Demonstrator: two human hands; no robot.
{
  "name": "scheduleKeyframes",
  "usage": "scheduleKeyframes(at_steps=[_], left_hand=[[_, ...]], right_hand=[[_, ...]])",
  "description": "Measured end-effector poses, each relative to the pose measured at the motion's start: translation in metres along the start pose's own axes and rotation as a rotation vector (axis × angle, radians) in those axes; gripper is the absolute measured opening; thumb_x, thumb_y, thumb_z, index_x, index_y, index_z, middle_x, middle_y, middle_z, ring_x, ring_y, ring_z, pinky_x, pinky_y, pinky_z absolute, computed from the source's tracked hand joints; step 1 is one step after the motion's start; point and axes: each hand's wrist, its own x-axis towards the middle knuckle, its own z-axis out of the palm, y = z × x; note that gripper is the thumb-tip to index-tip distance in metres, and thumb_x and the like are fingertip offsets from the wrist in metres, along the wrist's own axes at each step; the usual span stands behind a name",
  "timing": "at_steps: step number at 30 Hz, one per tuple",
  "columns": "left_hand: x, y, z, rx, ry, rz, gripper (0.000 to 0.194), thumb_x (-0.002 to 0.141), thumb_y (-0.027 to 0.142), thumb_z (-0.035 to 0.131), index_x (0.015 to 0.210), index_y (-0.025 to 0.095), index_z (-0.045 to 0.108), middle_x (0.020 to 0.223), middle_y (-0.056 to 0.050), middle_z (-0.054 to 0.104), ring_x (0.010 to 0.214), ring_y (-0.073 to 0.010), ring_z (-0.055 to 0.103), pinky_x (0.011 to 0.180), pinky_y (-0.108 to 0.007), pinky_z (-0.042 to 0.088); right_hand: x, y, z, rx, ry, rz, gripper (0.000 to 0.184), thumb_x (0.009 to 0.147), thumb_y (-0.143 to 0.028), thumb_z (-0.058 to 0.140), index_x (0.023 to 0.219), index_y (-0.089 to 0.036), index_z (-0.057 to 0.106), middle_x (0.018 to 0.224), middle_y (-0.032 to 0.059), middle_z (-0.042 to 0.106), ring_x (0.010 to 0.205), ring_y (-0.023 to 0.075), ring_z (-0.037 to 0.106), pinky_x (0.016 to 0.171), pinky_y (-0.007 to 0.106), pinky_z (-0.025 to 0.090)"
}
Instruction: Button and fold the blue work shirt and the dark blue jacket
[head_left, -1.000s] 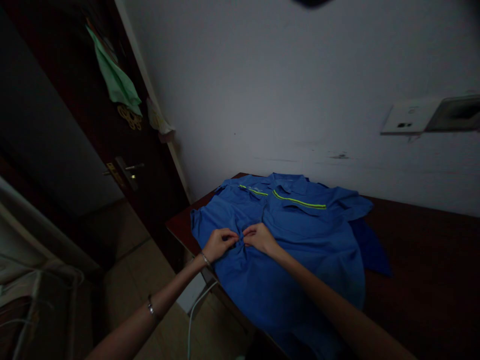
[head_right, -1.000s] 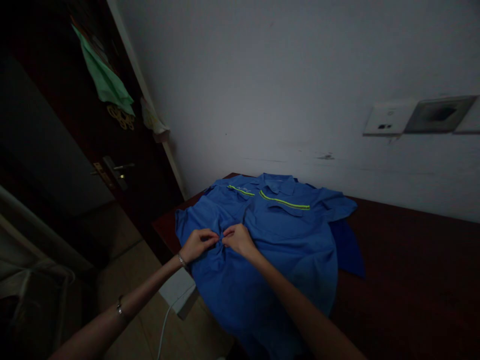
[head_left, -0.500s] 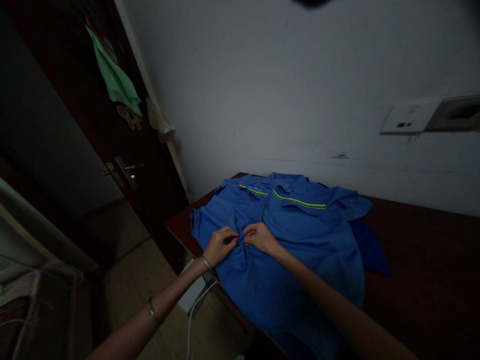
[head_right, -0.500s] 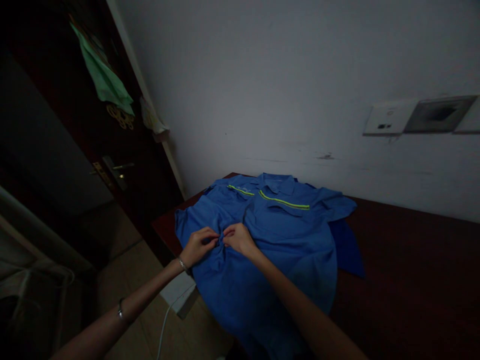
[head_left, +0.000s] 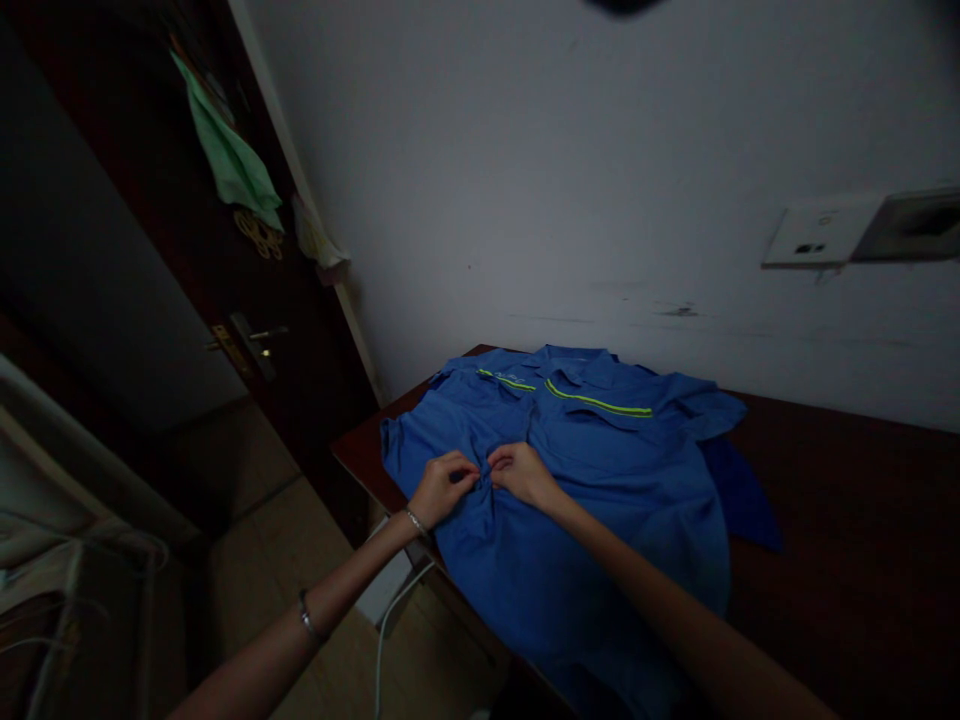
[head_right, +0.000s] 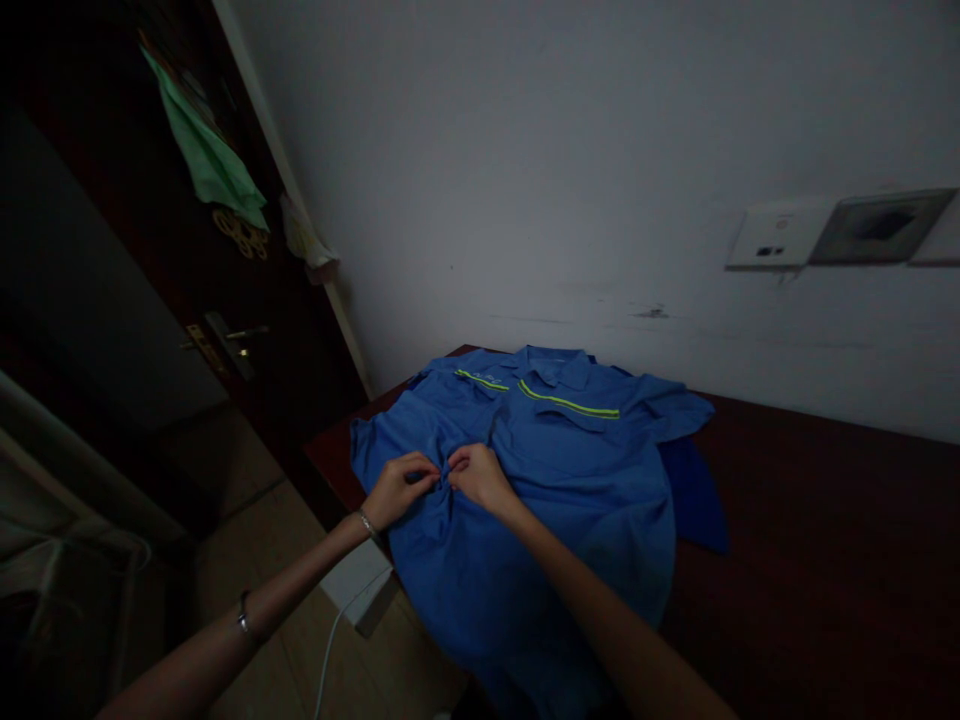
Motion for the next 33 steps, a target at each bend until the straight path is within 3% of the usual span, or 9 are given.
scheduleKeyframes(at_steps=[11,16,33], left_hand=[[0.0063,0.0040,0.0049,0.238,-0.109,0.093,0.012,0.077,0.013,0.049,0.074,0.015,0.061,0.073,-0.003,0.057,0.069,-0.0118,0.053,0.065,-0.021,0.042],[0.0040,0.0034,0.0066,0.275,-0.085,0.111,0.014,0.079,0.014,0.047,0.074,0.015,0.060,0.072,-0.003,0.055,0.068,-0.0117,0.051,0.064,-0.021,0.041],[0.0104,-0.0001,-0.0022,-0.003,-0.040,-0.028,0.015,0.075,0.024,0.054,0.069,0.015,0.065,0.071,-0.004,0.063,0.069,-0.0130,0.055,0.066,-0.024,0.041]], right_hand=[[-0.0018,-0.0027,-0.0053,-0.248,0.058,-0.122,0.022,0.057,-0.005,0.053,0.073,-0.012,0.066,0.064,0.0028,0.066,0.061,0.0132,0.060,0.053,0.018,0.044],[0.0007,0.0002,-0.0047,-0.177,0.041,-0.092,0.014,0.063,-0.016,0.054,0.068,-0.012,0.066,0.063,0.0041,0.066,0.057,0.0140,0.061,0.052,0.020,0.045],[0.0017,-0.0002,-0.0041,0.123,0.030,-0.014,0.003,0.061,-0.010,0.057,0.060,-0.013,0.058,0.054,-0.0015,0.060,0.048,0.0101,0.058,0.049,0.019,0.049]])
